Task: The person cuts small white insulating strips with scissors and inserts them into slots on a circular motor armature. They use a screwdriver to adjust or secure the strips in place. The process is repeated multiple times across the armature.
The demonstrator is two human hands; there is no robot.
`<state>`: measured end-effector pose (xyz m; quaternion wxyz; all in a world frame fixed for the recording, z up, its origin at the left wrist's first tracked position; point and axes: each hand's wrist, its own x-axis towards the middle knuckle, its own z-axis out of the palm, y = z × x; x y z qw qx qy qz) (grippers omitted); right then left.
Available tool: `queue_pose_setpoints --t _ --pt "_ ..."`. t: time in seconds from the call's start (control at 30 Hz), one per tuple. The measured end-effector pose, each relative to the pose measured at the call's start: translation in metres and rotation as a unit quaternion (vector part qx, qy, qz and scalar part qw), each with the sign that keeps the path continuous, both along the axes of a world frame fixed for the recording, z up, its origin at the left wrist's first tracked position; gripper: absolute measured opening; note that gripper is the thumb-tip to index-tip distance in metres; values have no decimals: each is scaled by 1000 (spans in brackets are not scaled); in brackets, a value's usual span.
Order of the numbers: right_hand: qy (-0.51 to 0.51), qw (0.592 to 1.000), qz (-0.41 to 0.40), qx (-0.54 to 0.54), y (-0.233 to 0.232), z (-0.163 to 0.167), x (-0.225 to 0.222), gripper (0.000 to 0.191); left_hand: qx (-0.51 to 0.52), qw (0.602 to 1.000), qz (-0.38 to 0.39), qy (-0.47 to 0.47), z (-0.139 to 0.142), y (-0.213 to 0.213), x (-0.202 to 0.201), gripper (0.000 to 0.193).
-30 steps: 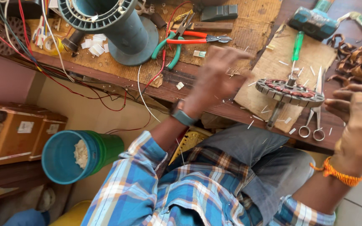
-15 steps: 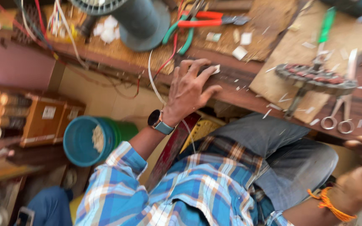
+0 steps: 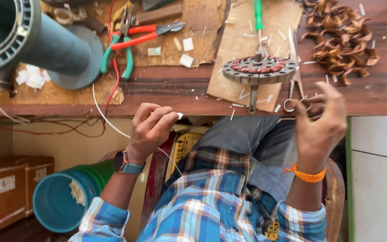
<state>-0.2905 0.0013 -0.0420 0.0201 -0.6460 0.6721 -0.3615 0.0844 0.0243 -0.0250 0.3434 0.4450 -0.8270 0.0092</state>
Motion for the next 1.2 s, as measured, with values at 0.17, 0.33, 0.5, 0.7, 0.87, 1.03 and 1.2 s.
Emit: queue_pose_setpoints --t 0.17,0.33,0.5,0.7,0.87,1.03,1.2 --pt "133 991 -22 18 12 17 21 26 -96 985 55 131 6 -18 0 25" --pt "124 980 -24 151 24 14 3 42 -1 952 94 290 25 -36 -1 23" --pt "-201 960 22 193 21 -61 -35 84 55 965 106 235 28 -34 -8 15" --pt "-499 827 36 256 19 -125 -84 78 203 920 155 298 22 -45 -3 11" --pt "-491 823 3 284 17 -123 -89 71 100 978 99 155 22 -53 -8 11" --pt "-489 825 -16 284 23 -120 -95 63 34 982 55 180 16 -53 -25 7" --pt "-484 829 -27 279 30 -123 -95 56 131 914 2 383 12 -49 -32 13"
